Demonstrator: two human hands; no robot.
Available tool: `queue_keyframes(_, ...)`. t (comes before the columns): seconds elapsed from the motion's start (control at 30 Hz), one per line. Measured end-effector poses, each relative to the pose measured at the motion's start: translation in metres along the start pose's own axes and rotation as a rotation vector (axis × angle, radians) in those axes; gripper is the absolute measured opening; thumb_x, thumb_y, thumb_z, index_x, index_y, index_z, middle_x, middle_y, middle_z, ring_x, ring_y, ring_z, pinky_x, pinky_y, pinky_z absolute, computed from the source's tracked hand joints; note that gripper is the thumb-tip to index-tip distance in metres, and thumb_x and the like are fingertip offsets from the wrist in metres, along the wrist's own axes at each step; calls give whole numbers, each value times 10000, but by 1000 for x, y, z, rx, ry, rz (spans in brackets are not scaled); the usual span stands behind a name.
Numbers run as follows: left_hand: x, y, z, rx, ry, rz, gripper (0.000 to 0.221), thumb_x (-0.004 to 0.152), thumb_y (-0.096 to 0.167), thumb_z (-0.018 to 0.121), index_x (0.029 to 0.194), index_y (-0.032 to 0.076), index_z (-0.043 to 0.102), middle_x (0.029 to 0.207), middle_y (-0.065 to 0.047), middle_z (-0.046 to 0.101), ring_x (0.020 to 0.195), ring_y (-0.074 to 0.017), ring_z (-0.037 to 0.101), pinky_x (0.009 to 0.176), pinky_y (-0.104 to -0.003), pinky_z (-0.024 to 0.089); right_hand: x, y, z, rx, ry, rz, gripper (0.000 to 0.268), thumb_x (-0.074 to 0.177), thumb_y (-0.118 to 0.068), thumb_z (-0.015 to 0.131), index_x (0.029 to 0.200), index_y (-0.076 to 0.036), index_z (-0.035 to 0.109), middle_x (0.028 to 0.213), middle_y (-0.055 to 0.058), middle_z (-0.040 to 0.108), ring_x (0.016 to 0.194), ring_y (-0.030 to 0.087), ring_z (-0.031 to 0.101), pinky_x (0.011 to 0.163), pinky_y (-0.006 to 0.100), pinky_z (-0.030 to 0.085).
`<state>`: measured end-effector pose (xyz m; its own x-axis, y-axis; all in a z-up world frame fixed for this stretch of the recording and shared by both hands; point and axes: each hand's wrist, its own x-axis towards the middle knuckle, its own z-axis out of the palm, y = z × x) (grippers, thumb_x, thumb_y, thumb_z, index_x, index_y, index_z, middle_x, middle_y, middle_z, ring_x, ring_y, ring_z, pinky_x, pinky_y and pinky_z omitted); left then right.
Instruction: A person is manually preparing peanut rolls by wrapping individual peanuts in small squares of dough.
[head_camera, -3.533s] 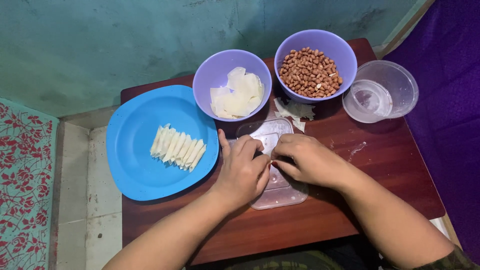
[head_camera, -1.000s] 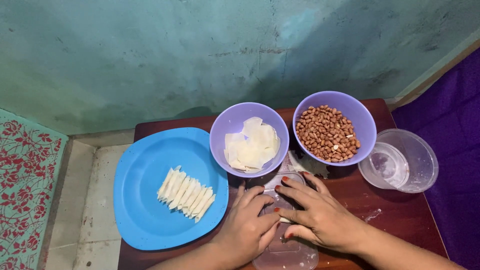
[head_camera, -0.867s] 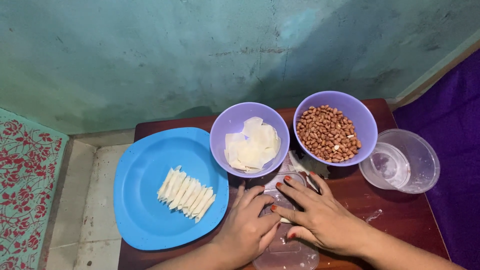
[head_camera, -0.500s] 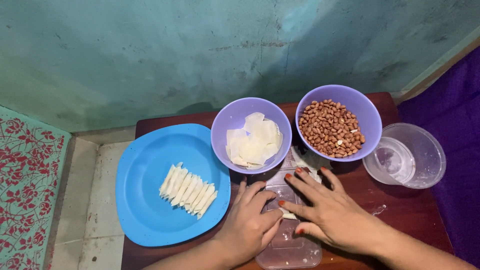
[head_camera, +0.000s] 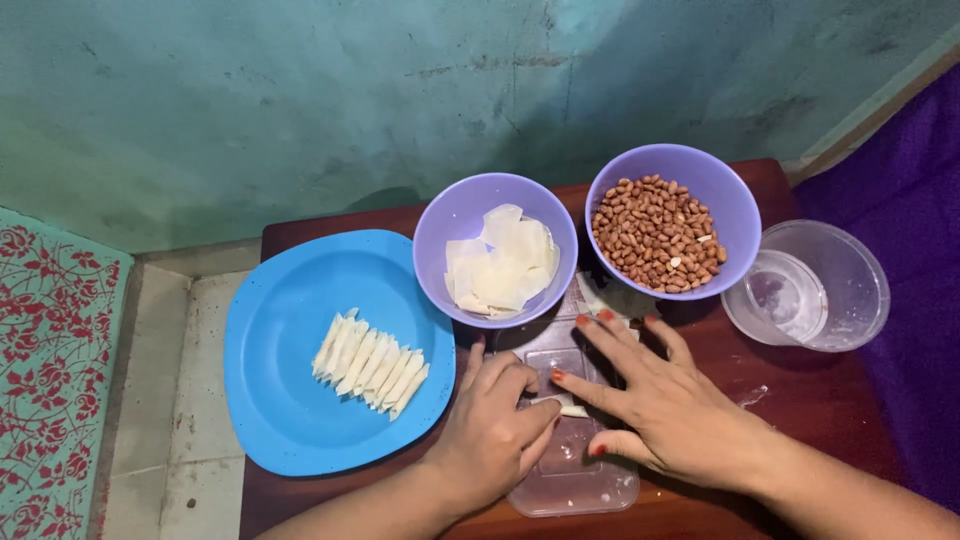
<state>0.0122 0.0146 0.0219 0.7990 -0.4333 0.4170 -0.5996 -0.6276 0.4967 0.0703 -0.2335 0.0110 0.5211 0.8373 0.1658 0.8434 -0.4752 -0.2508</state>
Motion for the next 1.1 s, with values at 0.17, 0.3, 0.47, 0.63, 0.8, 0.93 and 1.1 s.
queue_keyframes(0.17,-1,0,2,2,-2,-6,58,838,93,723,875,54,743,1036,-153,553,1071,-346,508,1070,-767,274,-6,-1,7,75,-35,20,644,930,-648,552,1436,-255,610,1612,306,266,1483,505,232,1112,663,149)
queue_keyframes(0.3,0,1,0,0,-8,-9,52,832,95,727,870,61,734,1032,-146,550,1060,-341,509,1076,-779,256,-1,-9,-3,39,37,12,684,925,-656,541,1466,-239,567,1629,292,257,1445,510,304,1149,660,109)
queue_keyframes(0.47,-2,-1,2,11,-12,-3,127,820,95,737,940,54,744,1070,-156,549,1092,-357,500,1074,-759,272,-5,-3,2,87,-88,19,638,907,-623,635,1426,-253,632,1624,271,270,1508,475,184,1105,673,133)
queue_keyframes(0.63,5,0,-3,-39,-11,33,114,817,72,720,926,37,717,1092,-166,552,1080,-353,516,1094,-742,262,-5,0,11,89,-80,39,613,904,-603,639,1439,-303,630,1631,298,220,1506,475,169,1099,690,102)
queue_keyframes(0.8,7,0,-3,-47,-12,48,95,833,52,696,921,22,674,1108,-163,555,1112,-355,515,1108,-722,262,-1,-2,9,30,-37,27,603,913,-597,604,1423,-275,619,1627,278,262,1477,478,252,1115,669,128)
queue_keyframes(0.93,6,1,-3,-64,-13,65,106,833,38,693,930,4,667,1097,-167,542,1102,-358,520,1116,-717,277,3,-5,-2,119,-74,17,626,919,-617,621,1417,-237,636,1633,275,245,1507,487,167,1116,691,79)
queue_keyframes(1.1,0,-1,-2,-40,-85,24,120,786,73,728,892,37,685,1068,-171,527,1092,-364,500,1077,-821,221,1,-5,-6,147,-79,-8,652,894,-681,616,1346,-219,703,1623,266,263,1513,481,157,1108,726,68)
